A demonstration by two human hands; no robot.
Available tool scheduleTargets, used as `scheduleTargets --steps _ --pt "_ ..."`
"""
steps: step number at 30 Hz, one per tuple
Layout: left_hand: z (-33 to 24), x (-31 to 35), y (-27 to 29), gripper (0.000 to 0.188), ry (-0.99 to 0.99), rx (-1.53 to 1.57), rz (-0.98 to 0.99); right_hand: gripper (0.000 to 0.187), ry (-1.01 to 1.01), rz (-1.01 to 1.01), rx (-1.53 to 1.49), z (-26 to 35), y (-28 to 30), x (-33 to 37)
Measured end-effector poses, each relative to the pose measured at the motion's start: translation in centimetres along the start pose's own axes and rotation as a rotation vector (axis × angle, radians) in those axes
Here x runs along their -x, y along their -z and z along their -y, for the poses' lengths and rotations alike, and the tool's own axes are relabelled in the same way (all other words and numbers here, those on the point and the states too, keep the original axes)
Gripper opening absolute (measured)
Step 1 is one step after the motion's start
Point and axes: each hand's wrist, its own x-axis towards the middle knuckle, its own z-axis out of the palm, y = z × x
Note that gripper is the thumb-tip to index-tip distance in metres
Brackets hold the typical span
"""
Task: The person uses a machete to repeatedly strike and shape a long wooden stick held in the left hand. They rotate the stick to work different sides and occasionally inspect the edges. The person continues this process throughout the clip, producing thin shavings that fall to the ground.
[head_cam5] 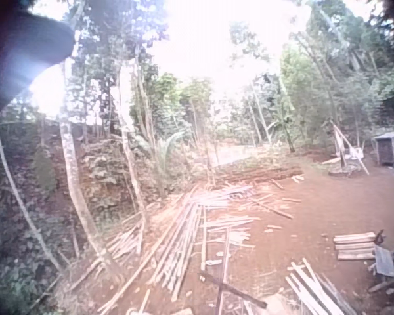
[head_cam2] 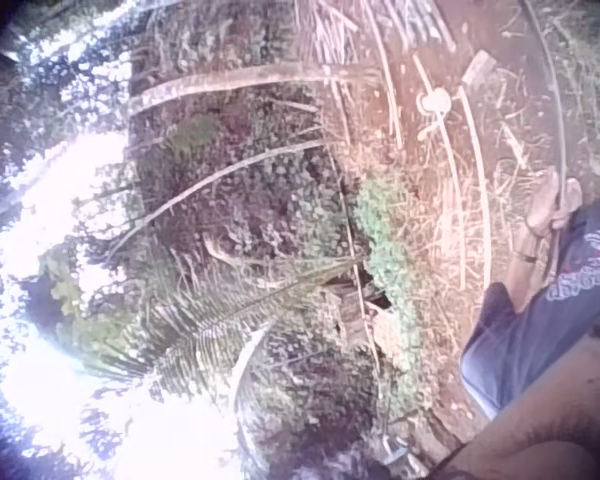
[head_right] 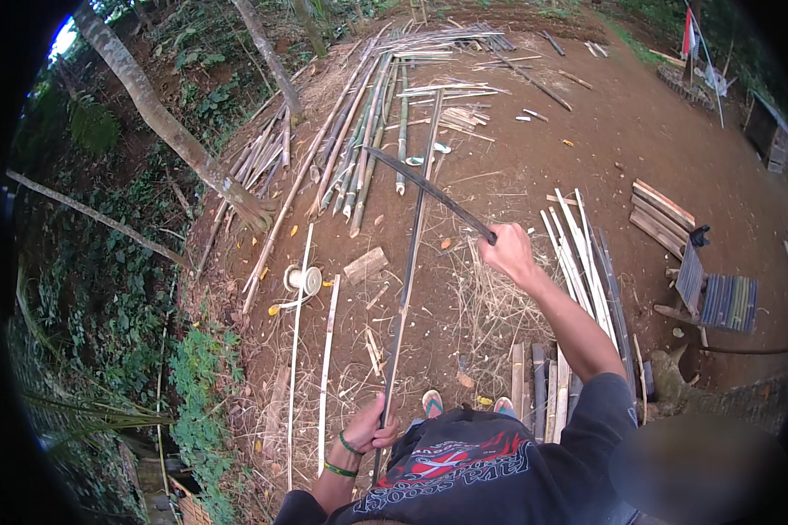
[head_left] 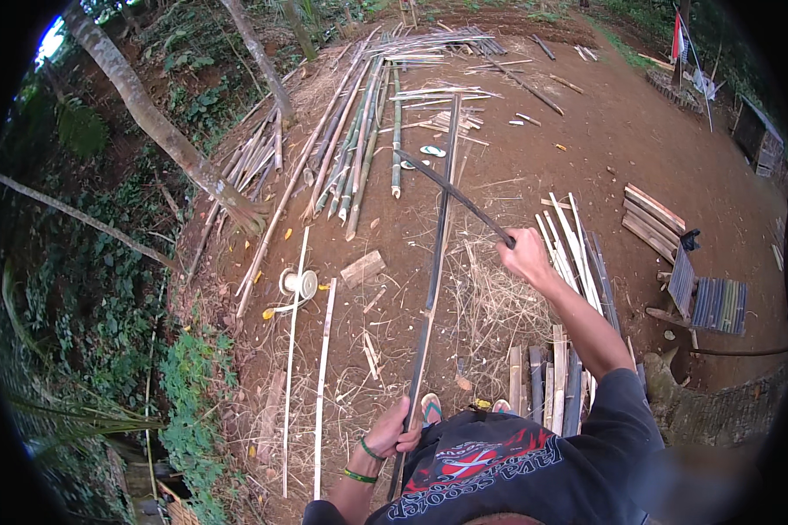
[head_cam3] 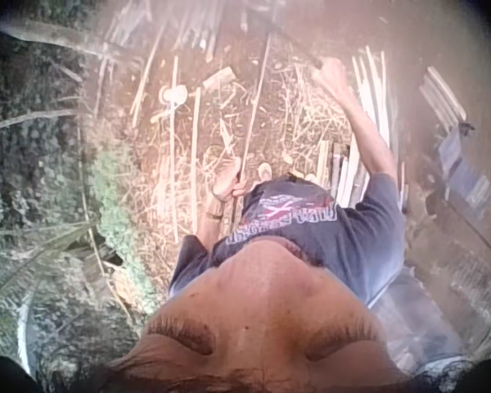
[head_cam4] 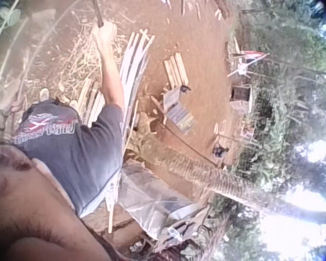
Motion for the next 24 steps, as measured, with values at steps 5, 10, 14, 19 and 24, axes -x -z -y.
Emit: scheduleTargets --steps 5,10,14,19,24 --pt "-0.3 -1.7 1.1 0.052 -0.042 -0.016 0.043 0.018 0.705 0.099 0.319 0.3 -4.0 4.6" --pt "-0.2 -0.3 1.6 0.053 -0.058 -0.011 0.063 0.012 0.466 0.003 0.292 -2.1 -1.6 0.3" --pt "-0.3 -0.4 1.7 0.054 -0.065 0.076 0.083 0.013 0.292 0.200 0.404 0.5 -2.8 3.3" --pt "0.7 0.5 1.2 0.053 -0.038 -0.015 -0.034 0.017 0.471 0.072 0.306 -1.3 -2.7 0.7" --pt "1.1 1.9 1.0 0.053 -0.014 0.064 0.030 0.019 0.153 0.033 0.231 0.8 0.3 -1.3"
